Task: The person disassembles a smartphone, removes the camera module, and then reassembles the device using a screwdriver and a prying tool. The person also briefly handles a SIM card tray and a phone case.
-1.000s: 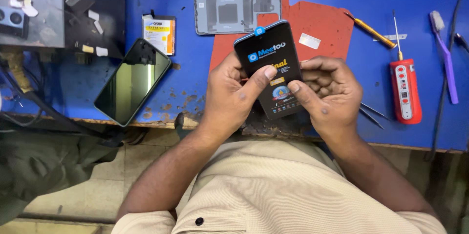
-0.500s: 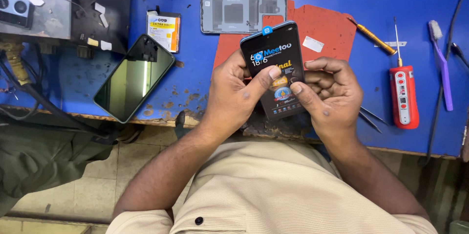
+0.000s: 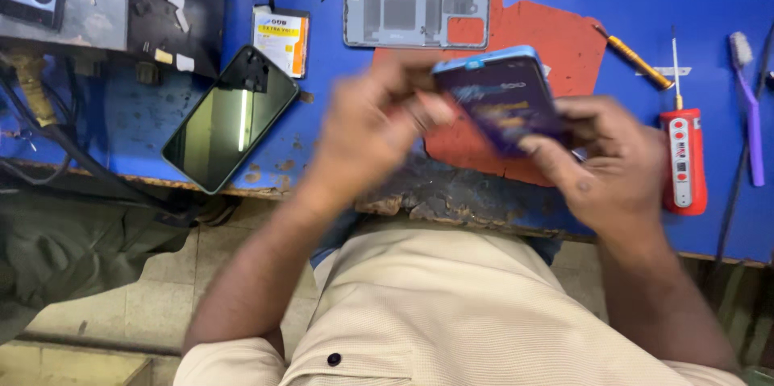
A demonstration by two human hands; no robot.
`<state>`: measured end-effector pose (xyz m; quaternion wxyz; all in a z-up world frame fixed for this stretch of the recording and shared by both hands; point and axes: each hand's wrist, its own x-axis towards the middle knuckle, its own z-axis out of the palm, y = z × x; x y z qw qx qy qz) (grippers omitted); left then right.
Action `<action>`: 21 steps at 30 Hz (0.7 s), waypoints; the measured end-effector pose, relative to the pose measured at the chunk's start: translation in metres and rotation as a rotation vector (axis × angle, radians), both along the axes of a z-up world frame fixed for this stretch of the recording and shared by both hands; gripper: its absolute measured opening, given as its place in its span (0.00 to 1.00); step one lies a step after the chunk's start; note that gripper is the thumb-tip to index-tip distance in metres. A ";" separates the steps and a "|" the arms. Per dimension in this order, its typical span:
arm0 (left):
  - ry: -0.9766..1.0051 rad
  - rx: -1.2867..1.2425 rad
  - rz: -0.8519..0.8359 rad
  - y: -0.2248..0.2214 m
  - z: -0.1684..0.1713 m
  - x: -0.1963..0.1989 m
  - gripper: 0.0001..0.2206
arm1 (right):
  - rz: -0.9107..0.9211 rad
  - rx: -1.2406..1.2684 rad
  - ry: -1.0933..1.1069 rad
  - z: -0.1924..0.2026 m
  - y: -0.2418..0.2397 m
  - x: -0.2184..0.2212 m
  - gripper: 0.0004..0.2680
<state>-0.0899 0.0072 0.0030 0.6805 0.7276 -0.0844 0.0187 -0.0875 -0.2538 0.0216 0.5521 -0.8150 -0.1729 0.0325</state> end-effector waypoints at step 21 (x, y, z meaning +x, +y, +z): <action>-0.710 1.177 0.034 0.035 0.038 0.048 0.12 | 0.022 -0.684 -0.522 0.023 -0.025 -0.007 0.04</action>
